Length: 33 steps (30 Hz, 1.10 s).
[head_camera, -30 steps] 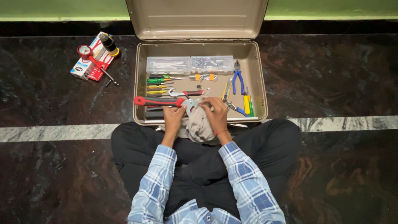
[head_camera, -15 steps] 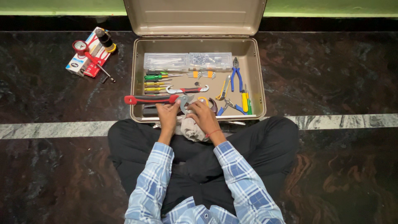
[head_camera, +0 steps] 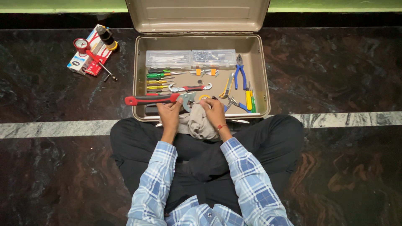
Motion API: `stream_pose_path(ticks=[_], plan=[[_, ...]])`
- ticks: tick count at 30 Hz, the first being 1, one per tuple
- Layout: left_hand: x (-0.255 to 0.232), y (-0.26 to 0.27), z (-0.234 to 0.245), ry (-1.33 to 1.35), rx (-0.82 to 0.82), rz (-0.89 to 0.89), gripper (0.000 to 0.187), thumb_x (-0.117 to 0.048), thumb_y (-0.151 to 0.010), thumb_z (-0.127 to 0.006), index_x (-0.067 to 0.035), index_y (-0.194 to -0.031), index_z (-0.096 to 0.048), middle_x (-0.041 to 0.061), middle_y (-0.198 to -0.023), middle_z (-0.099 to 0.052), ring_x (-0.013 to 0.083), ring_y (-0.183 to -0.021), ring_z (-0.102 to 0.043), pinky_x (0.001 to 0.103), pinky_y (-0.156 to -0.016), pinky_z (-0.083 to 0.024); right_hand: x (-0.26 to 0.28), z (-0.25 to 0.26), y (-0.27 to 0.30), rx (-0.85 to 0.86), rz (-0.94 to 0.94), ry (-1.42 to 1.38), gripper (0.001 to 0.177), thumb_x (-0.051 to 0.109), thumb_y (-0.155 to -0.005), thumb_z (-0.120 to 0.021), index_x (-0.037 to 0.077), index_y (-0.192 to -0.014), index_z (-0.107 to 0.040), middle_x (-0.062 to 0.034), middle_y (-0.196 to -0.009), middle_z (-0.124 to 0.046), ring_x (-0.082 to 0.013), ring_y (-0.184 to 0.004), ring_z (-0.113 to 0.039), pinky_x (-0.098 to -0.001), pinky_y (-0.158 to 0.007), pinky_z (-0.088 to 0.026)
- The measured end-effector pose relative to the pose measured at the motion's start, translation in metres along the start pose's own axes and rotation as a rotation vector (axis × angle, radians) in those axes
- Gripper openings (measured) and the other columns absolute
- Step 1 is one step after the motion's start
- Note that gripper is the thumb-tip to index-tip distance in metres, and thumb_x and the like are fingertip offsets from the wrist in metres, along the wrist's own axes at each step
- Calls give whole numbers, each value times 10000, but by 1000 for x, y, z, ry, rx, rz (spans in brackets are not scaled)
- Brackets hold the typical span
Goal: The person sits on the floor and wipes various tools and boxes with a cloth. They clean a utility knife, a pipe wrench, and several small boxes, then place them into a toolbox.
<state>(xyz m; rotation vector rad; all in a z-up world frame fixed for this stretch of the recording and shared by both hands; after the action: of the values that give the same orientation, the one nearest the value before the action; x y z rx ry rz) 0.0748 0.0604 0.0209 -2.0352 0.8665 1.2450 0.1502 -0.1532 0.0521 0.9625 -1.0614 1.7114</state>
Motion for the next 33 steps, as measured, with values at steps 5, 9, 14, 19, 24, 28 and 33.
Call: stream_pose_path(ticks=[5,9,14,19,24,28,33], plan=[[-7,0,-1,114,-22,9,673,13,-891,-752,-13,-1364,-275,258,-1121,-665,267,-971,-742,359,-819,-645,25,-21,6,248,128,32,333,287,-865,-788,0,-1027,-737,-138,-928,-745,-281,-860,-728,-353,-778,-540],[-4,0,-4,142,-17,38,607,12,-891,-748,1,-1297,-298,267,-1111,-667,270,-953,-743,361,-807,-646,28,-16,5,185,83,62,321,278,-846,-813,-7,-957,-716,-147,-857,-723,-283,-786,-695,-353,-741,-520],[-2,0,-8,122,-6,80,515,11,-905,-753,18,-1166,-309,278,-1118,-656,271,-958,-743,367,-807,-649,12,-5,2,87,-13,-118,257,244,-906,-747,11,-1006,-713,-96,-876,-738,-180,-803,-694,-312,-750,-524],[-7,3,-14,162,23,121,491,5,-908,-721,2,-1163,-302,258,-1091,-670,265,-951,-748,378,-821,-667,2,2,1,-18,-33,-228,238,200,-919,-763,-19,-979,-691,-51,-879,-711,-105,-817,-632,-281,-743,-510],[4,1,-14,129,31,190,468,-7,-946,-700,12,-1179,-295,237,-1057,-679,276,-897,-748,398,-782,-661,-4,10,0,-90,-75,-344,208,192,-940,-754,0,-990,-693,-17,-868,-702,-68,-795,-611,-252,-728,-503],[5,1,-17,71,108,192,468,-1,-977,-703,41,-1247,-322,212,-1100,-687,263,-935,-755,394,-805,-636,1,16,0,-126,-57,-330,197,187,-944,-750,5,-993,-693,-12,-868,-705,-65,-799,-612,-251,-730,-506],[-11,6,-31,134,226,150,588,33,-918,-703,1,-1318,-274,149,-1169,-659,233,-1006,-736,381,-832,-622,10,22,3,-166,-66,-262,194,184,-941,-750,0,-974,-698,-22,-843,-704,-72,-783,-612,-259,-725,-509]])
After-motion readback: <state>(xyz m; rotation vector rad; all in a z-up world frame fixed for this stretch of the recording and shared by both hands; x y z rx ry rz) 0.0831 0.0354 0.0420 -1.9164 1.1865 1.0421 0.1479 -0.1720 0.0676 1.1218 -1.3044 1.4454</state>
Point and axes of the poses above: each hand's wrist, its own y-axis away from the middle knuckle, its own z-axis out of the back of the hand, x = y × z, the point moved 10 cm from there along -y, towards the middle knuckle
